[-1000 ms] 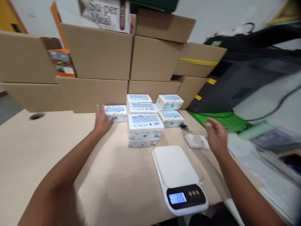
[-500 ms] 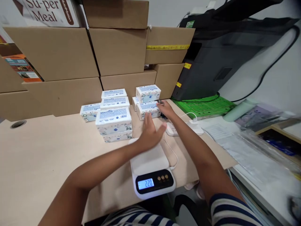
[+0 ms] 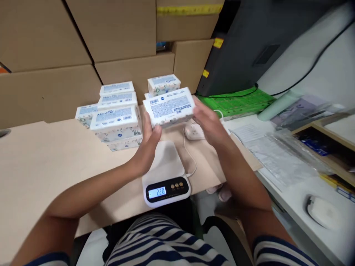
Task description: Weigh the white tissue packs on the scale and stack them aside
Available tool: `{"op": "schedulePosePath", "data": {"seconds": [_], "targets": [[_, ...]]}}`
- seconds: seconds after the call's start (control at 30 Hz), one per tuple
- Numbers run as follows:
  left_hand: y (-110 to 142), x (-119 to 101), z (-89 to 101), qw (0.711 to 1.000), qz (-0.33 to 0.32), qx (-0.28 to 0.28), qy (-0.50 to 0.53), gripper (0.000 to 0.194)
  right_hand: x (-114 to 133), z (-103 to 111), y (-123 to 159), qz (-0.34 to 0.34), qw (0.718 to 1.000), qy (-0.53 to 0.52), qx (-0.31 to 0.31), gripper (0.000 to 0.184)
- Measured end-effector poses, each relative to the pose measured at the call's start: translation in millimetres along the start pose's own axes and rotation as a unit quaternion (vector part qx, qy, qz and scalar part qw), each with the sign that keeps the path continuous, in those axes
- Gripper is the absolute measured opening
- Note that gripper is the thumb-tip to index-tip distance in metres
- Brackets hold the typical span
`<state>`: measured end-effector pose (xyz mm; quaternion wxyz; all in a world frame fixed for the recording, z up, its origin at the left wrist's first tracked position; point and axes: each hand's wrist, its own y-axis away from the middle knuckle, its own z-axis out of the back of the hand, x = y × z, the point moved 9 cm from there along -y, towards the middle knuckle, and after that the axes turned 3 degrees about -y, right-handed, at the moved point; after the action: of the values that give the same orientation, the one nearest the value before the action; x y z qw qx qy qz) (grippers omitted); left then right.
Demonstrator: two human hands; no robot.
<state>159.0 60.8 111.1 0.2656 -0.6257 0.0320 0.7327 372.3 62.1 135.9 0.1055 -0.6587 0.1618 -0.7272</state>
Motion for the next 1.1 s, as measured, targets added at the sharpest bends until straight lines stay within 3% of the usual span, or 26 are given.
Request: {"op": "schedulePosePath", "data": {"seconds": [0.07, 0.13, 0.27, 0.33, 0.4, 0.5, 0.6, 0.7, 0.8, 0.9, 1.1], "targets": [[57, -22, 10.0, 0.998, -0.014, 0.042, 0.044, 0.085, 18, -9, 56, -0.008, 0.999, -0.003, 0.043, 0.086], [101, -32, 17.1, 0.993, 0.017, 0.076, 0.088, 0.074, 19, -24, 106, -0.051, 0.995, -0.004, 0.09, 0.088], [144, -10, 15.6, 0.968, 0.157, 0.132, 0.142, 0.063, -12, -55, 159, -0.158, 0.975, -0.031, 0.152, 0.076], [147, 4, 17.5, 0.969, 0.16, 0.14, 0.124, 0.066, -25, -57, 164, -0.179, 0.974, -0.047, 0.131, 0.073], [141, 17, 29.3, 0.986, 0.099, 0.12, 0.054, 0.071, -30, -49, 165, -0.174, 0.98, -0.06, 0.081, 0.074], [128, 33, 63.0, 0.997, -0.022, 0.022, -0.066, 0.081, -34, -17, 167, -0.124, 0.991, -0.038, -0.041, 0.07], [119, 58, 89.1, 0.996, -0.016, -0.052, -0.073, 0.083, -51, 18, 178, -0.103, 0.983, 0.062, -0.137, 0.07], [118, 76, 93.0, 0.994, 0.073, -0.086, -0.012, 0.085, -75, 35, 182, -0.09, 0.977, 0.132, -0.141, 0.094], [127, 75, 76.1, 0.988, 0.141, -0.064, 0.013, 0.076, -87, 36, 181, -0.066, 0.981, 0.14, -0.113, 0.106], [133, 66, 62.7, 0.989, 0.147, -0.033, 0.013, 0.073, -87, 31, 180, -0.065, 0.98, 0.162, -0.1, 0.1], [132, 70, 64.4, 0.988, 0.148, -0.036, 0.02, 0.074, -84, 27, 180, -0.064, 0.979, 0.163, -0.103, 0.101]]}}
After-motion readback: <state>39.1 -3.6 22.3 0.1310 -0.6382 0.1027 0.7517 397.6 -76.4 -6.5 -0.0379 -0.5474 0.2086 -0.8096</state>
